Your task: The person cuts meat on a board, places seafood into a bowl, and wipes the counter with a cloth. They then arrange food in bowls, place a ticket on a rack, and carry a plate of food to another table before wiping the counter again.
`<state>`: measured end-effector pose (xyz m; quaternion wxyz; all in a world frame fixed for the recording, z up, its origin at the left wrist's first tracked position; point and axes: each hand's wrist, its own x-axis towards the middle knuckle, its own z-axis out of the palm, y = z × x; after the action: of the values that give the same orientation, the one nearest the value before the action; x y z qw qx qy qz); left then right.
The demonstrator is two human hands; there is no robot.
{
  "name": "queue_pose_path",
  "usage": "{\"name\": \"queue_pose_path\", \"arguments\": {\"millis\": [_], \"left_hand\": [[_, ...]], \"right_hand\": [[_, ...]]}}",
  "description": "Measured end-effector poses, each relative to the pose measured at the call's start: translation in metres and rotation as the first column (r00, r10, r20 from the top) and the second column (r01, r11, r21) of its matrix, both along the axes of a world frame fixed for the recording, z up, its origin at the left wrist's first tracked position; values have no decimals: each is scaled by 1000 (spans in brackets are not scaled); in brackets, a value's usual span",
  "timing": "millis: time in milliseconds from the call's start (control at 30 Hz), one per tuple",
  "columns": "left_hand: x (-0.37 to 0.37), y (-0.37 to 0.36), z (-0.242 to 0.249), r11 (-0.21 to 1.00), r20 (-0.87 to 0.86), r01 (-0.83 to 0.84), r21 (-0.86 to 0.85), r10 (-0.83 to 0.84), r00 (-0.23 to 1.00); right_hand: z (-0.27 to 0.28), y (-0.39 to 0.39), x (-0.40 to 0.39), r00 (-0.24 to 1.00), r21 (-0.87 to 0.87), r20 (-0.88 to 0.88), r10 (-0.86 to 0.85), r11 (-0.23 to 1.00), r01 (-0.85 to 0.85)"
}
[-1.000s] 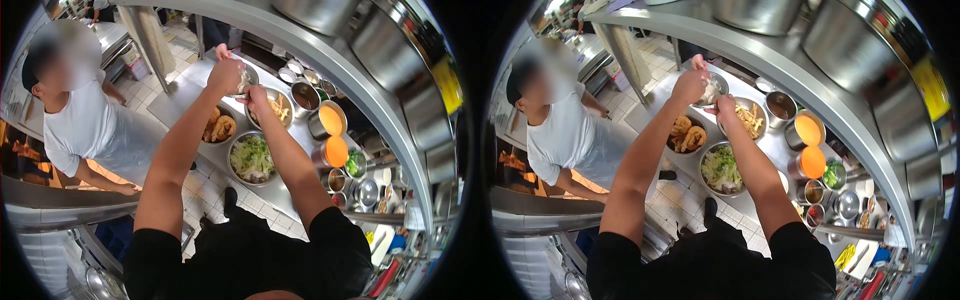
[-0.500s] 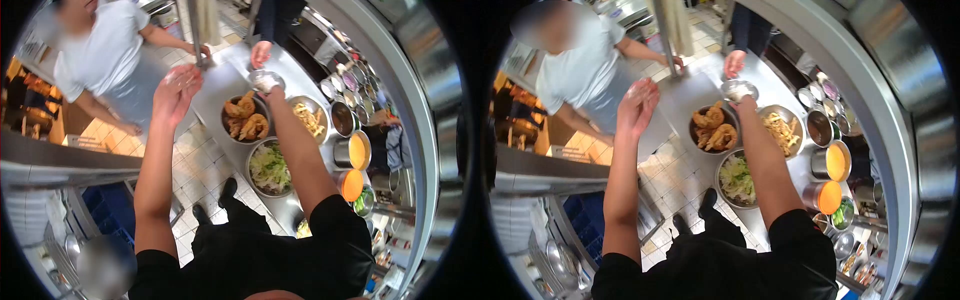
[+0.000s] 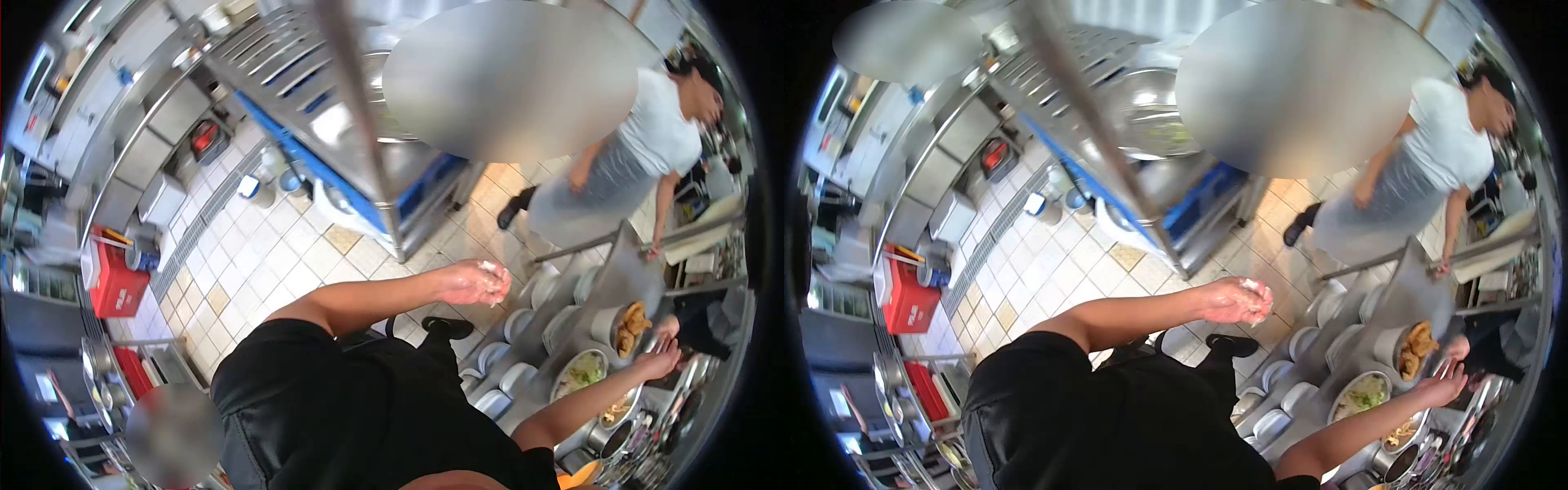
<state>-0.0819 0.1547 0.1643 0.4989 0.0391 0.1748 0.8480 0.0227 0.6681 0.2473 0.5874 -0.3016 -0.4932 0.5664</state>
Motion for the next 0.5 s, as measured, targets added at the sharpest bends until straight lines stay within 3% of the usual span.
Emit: {"name": "queue_pose_path", "arguments": {"millis": [67,100,133,167,200,233,267,300,333,367,400,433,467,500], "left_hand": [[21,-97,0,993,-1,-117,-13,117,993],[39,-153,-4,983,4,-183,-17,183,983],[57,-210,-7,957,25,-288,23,288,957],[68,-268,-8,918,39,-392,56,390,920],[82,-329,-9,856,48,-516,8,515,856],[95,-392,-10,776,49,-629,-43,630,775],[105,-453,-17,685,55,-724,-79,728,683],[116,-514,-35,588,62,-801,-117,809,585],[125,-580,-71,531,19,-834,-150,845,534],[133,-646,-106,475,-30,-863,-174,873,487],[147,-700,-121,353,-53,-876,-328,919,391],[168,-753,-141,220,-94,-856,-467,951,295],[202,-811,-181,143,-150,-870,-471,959,239],[231,-862,-206,26,-178,-772,-635,967,180]], "right_hand": [[15,-150,-20,981,441,71,-180,888,131],[-26,-169,-28,940,679,-9,-342,687,257],[-55,-221,-44,873,739,-139,-468,538,406],[-89,-275,-43,933,696,68,-354,686,209],[-128,-320,-43,873,682,353,-337,731,7],[-176,-351,-40,852,638,487,-190,744,-199],[-194,-407,-22,776,716,593,-217,582,-384],[-291,-390,-6,742,827,560,-369,308,-471],[-318,-425,13,558,634,758,-338,185,-751],[-327,-467,30,271,319,914,-301,122,-940],[-337,-501,44,-42,-19,960,-276,85,-996],[-346,-534,53,-242,-235,929,-279,60,-970],[-352,-567,56,-382,-386,876,-294,44,-921],[-357,-599,53,-480,-495,820,-312,35,-868]]}}
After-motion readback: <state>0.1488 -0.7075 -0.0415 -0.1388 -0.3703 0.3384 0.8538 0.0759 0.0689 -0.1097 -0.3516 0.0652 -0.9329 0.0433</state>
